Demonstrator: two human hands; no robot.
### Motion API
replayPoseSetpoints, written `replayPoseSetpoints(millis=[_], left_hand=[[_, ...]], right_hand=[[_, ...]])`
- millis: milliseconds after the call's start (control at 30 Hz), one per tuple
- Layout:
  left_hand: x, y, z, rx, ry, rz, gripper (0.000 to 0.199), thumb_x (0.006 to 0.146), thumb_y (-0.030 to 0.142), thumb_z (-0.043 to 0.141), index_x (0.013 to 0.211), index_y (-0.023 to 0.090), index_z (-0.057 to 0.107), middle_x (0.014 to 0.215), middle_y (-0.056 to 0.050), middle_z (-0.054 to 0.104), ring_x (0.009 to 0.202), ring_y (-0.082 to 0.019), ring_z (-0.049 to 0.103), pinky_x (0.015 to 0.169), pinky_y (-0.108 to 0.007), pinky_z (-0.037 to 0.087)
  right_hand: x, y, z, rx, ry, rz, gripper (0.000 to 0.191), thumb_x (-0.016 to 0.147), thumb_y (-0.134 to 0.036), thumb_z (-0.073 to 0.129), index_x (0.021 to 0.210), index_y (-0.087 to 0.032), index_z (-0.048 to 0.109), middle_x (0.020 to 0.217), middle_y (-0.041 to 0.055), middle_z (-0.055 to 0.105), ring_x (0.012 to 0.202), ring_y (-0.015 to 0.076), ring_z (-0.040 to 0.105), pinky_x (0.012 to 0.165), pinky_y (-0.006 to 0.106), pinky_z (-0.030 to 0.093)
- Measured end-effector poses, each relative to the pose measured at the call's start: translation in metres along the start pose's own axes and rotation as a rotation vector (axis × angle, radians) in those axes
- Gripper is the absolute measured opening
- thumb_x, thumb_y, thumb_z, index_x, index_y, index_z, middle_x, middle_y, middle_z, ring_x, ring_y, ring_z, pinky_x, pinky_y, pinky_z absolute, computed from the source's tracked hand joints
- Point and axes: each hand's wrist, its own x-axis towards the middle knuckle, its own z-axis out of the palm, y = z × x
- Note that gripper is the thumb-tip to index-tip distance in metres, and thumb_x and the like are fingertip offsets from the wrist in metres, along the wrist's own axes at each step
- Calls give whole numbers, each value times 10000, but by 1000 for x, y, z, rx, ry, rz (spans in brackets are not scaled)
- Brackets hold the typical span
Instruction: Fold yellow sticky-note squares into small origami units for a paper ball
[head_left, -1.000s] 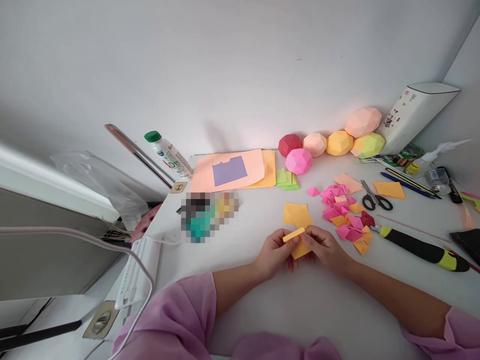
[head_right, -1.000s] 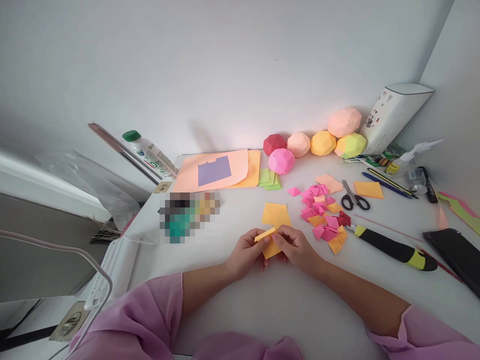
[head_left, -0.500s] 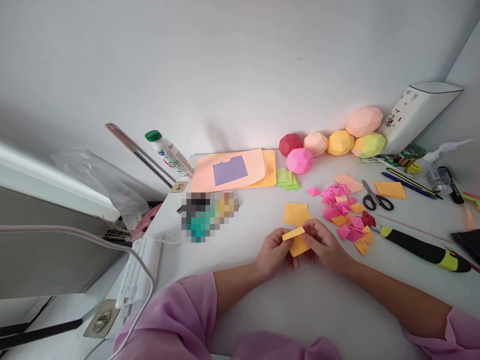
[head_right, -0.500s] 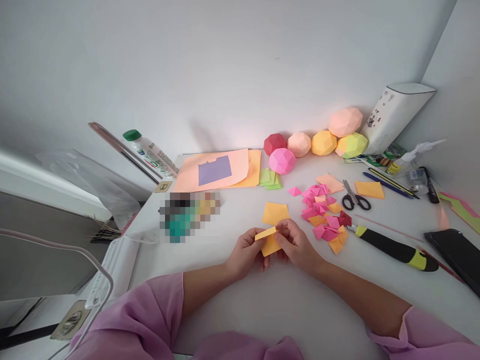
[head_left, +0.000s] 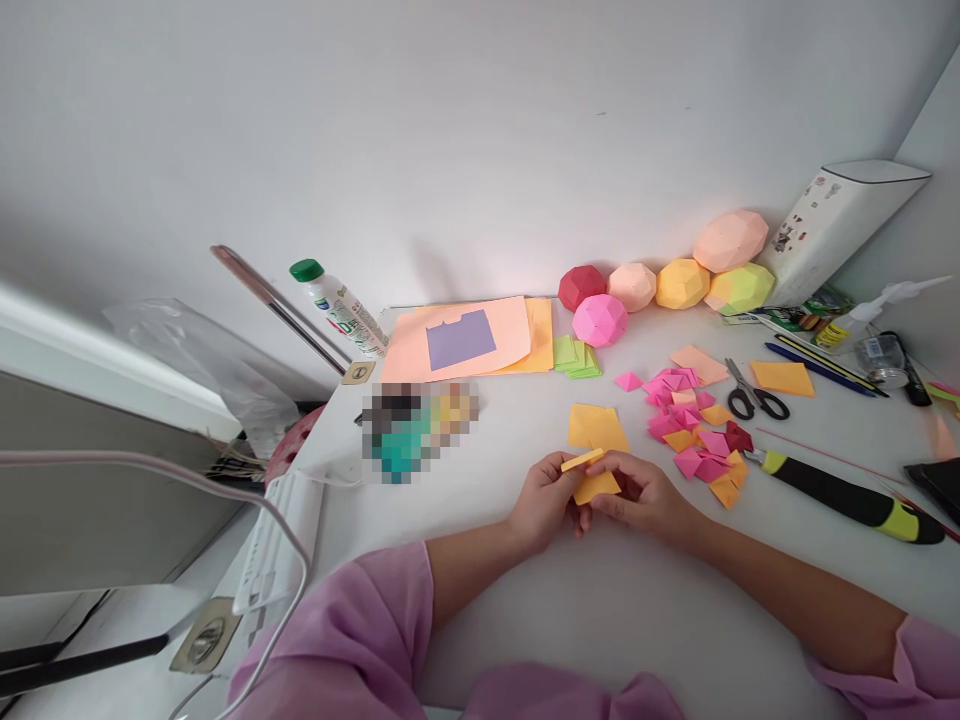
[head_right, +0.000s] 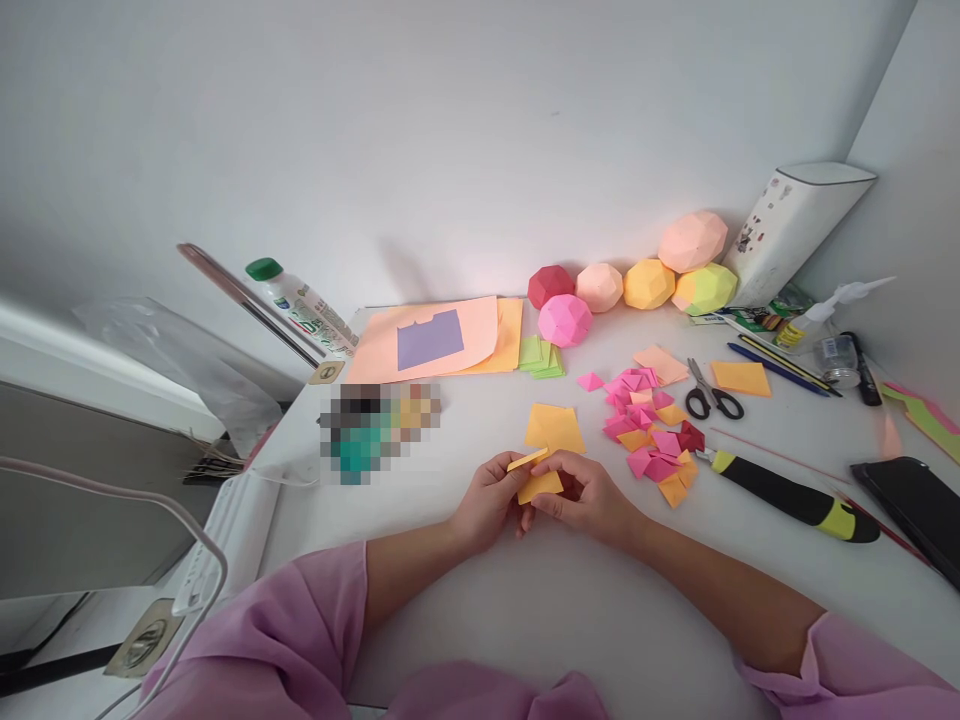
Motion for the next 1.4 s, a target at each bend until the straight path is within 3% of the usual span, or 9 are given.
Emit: replayPoseSetpoints(millis=[100,233,433,700,900,1133,1400], left_hand=[[0,1,0,20,-22,-1,406,729,542,625,824,172,487,515,38,582,339,-97,525,300,-176,385],[-1,2,1,48,-37,0,412,720,531,641,819,173,463,556,28,601,353,-94,532,307,-179,386],[-2,2,2,75,-48,-1,405,721,518,651,808,179,448,565,31,599,355,-90,529,309,-181,383],[-1,1,2,57,-63,17,361,771,501,593,832,177,447,577,32,592,355,-90,528,314,-183,392],[-2,-1,1,-4,-63,57,398,804,552,524,895,171,456,641,13,597,397,-100,548,332,-198,412],[-3,0,1,42,-52,58,456,743,524,634,955,156,471,693,10,594,420,-91,552,347,-198,426],[-2,-1,1,63,-71,84,405,730,456,677,918,155,482,738,7,592,431,-84,555,349,-201,424]], right_hand=[[-1,-1,-1,-100,78,39,261,840,-405,594,949,-183,510,678,22,630,594,150,622,499,253,419],[-2,0,-3,-156,144,55,283,831,-444,592,878,-173,525,660,6,581,536,108,531,460,226,363],[-2,3,-5,-196,183,-11,252,847,-429,574,818,-179,561,697,3,537,546,102,487,502,245,406],[-1,1,-7,-341,328,-80,195,811,-393,620,834,-210,683,932,68,552,676,144,539,552,279,477],[-1,1,-7,-365,334,-100,196,847,-373,579,819,-205,677,904,63,541,638,132,519,527,272,462],[0,-2,-5,-420,328,-118,218,854,-336,576,715,-184,646,775,43,532,665,140,510,545,256,436],[1,0,-6,-388,323,-156,143,858,-299,569,799,-191,642,778,43,569,687,149,537,564,261,448]])
